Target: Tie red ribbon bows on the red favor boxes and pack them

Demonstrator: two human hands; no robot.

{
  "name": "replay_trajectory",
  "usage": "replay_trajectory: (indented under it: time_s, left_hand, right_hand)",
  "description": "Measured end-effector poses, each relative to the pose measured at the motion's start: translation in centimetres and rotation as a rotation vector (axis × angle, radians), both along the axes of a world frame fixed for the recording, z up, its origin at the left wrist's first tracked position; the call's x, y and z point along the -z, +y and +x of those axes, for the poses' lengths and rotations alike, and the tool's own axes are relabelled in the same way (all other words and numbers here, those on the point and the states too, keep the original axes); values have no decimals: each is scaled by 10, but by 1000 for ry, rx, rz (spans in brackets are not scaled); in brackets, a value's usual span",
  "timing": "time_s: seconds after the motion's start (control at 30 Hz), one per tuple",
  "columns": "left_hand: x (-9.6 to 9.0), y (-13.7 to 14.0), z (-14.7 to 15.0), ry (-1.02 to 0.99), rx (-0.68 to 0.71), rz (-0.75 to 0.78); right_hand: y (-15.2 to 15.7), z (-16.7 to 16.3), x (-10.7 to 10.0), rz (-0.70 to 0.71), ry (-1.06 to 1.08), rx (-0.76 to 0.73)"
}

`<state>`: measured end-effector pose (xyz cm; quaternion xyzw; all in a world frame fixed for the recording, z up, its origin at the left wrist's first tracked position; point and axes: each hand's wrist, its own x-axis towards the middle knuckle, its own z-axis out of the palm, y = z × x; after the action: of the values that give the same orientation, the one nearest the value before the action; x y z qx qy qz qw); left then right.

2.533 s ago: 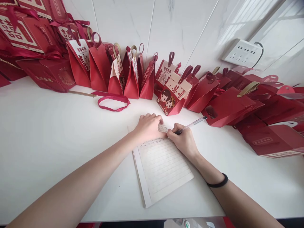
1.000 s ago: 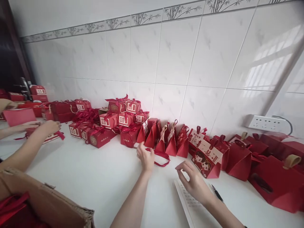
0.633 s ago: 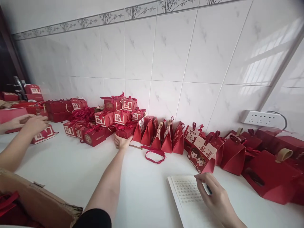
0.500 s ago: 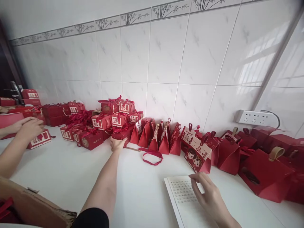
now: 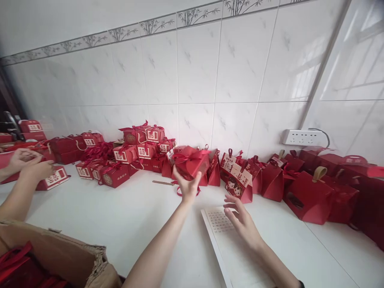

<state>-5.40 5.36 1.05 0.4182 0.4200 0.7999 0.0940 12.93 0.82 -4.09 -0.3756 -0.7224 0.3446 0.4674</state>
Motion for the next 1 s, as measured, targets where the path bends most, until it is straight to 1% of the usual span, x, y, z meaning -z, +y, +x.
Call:
replay_trajectory:
  time_s: [0.03, 0.1, 0.17, 0.2, 0.27, 0.33, 0.37, 0.4, 0.47, 0.53, 0.63, 0.7, 0.73, 0.8, 0.83, 0.87, 0.93, 1.0]
  left_hand:
    - [3, -5, 14, 40, 99, 42]
    - [13, -12, 34, 127, 272, 77]
    - [24, -13, 41, 200, 412, 86]
    - [29, -12, 40, 219, 452, 81]
    - [34, -10, 33, 227, 472, 55]
    - [34, -10, 22, 210, 500, 9]
    - [33, -11, 16, 203, 550, -24]
    - [31, -12, 11, 193, 626, -63]
    - [29, -16, 1, 166, 820, -168]
    - [29, -20, -7, 150, 1021, -333]
    - [32, -22, -18, 132, 1280, -604]
    - [31, -22, -24, 135, 1393, -725]
    - [30, -22, -26, 146, 1427, -774]
    - [25, -22, -28, 183, 1433, -860]
    - [23, -22, -28, 205, 1411, -893]
    - [20, -21, -28, 226, 1380, -911]
    - [16, -20, -27, 243, 1289, -873]
    - [14, -18, -25, 203, 1176, -733]
  right_hand:
    - [1, 0, -2, -46, 80, -15]
    - [2, 1, -4, -88, 219, -51]
    - [5, 4, -7, -95, 320, -81]
    - [6, 5, -8, -95, 365, -99]
    - [9, 9, -10, -116, 469, -129]
    - [14, 13, -12, -195, 587, -158]
    - [16, 14, -13, -256, 641, -161]
    - [19, 16, -14, -326, 686, -154]
    - [23, 18, -15, -471, 741, -127]
    - [26, 19, -15, -578, 760, -84]
    - [27, 20, -12, -645, 702, -10]
    - [24, 19, -12, -651, 619, -40]
    - [21, 19, -12, -646, 566, -97]
    - [16, 18, -16, -614, 430, -230]
    - [13, 18, -18, -589, 354, -261]
    - [10, 18, -20, -561, 284, -258]
    - [7, 18, -24, -508, 191, -192]
    - [6, 19, -27, -481, 147, -150]
